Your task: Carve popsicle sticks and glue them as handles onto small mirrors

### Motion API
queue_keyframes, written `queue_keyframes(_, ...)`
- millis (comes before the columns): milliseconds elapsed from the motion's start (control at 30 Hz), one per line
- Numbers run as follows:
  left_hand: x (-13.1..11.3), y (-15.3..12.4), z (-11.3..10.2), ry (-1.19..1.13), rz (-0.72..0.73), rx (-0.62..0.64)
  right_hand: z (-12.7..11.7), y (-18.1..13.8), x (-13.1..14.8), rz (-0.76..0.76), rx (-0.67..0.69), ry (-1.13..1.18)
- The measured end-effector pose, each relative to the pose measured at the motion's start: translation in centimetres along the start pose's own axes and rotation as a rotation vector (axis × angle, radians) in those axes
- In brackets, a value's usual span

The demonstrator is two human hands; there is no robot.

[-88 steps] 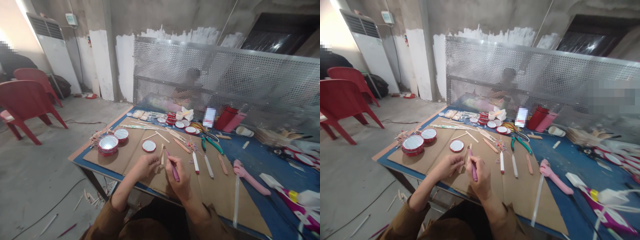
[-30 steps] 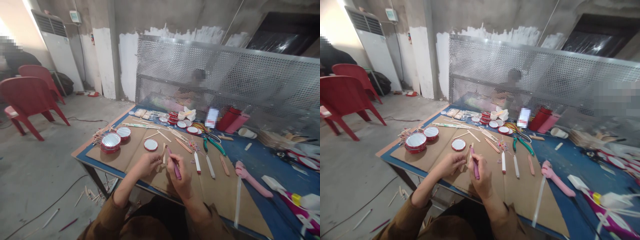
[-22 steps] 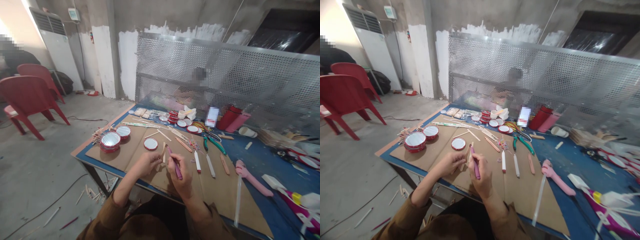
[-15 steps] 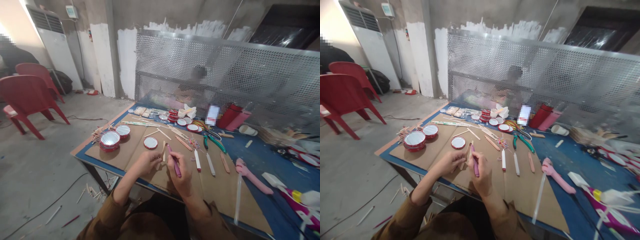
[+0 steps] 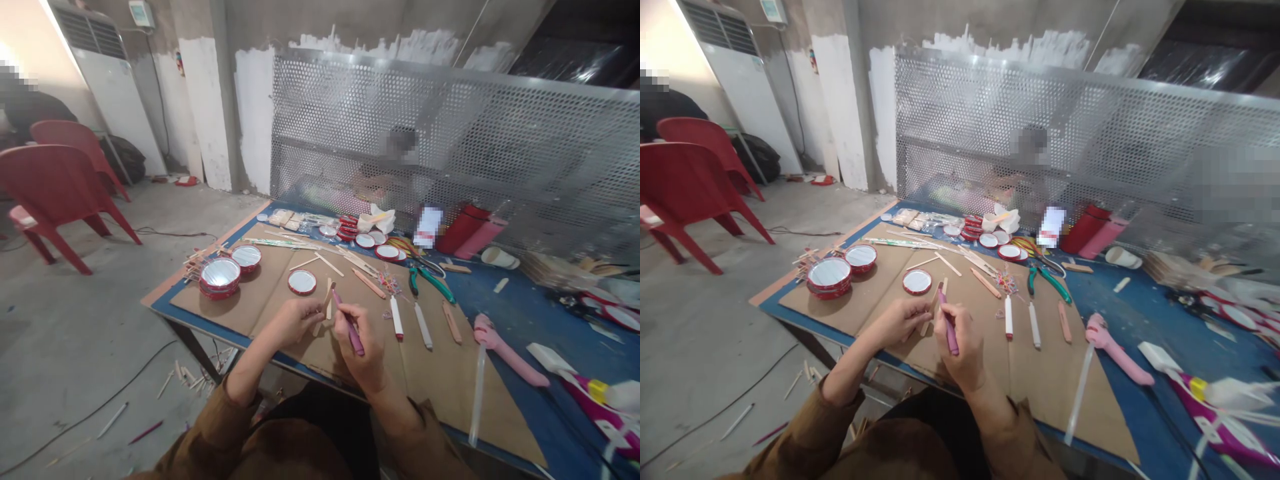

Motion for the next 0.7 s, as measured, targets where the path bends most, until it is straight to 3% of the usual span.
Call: queue_keyframes(700,-0.37,0.01,-0.15,0.052,0.011,0.003,-0.10,-0.27,-0.21,0.030,-0.020,-0.006)
Point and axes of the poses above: each hand's wrist, its own y-axis towards the middle knuckle, its own z-axis out of the palm, x = y × z, the point moved 3 cm from there along y, towards the middle knuckle, and after that the axes turned 2 degrees about x, right-handed, at the moved point
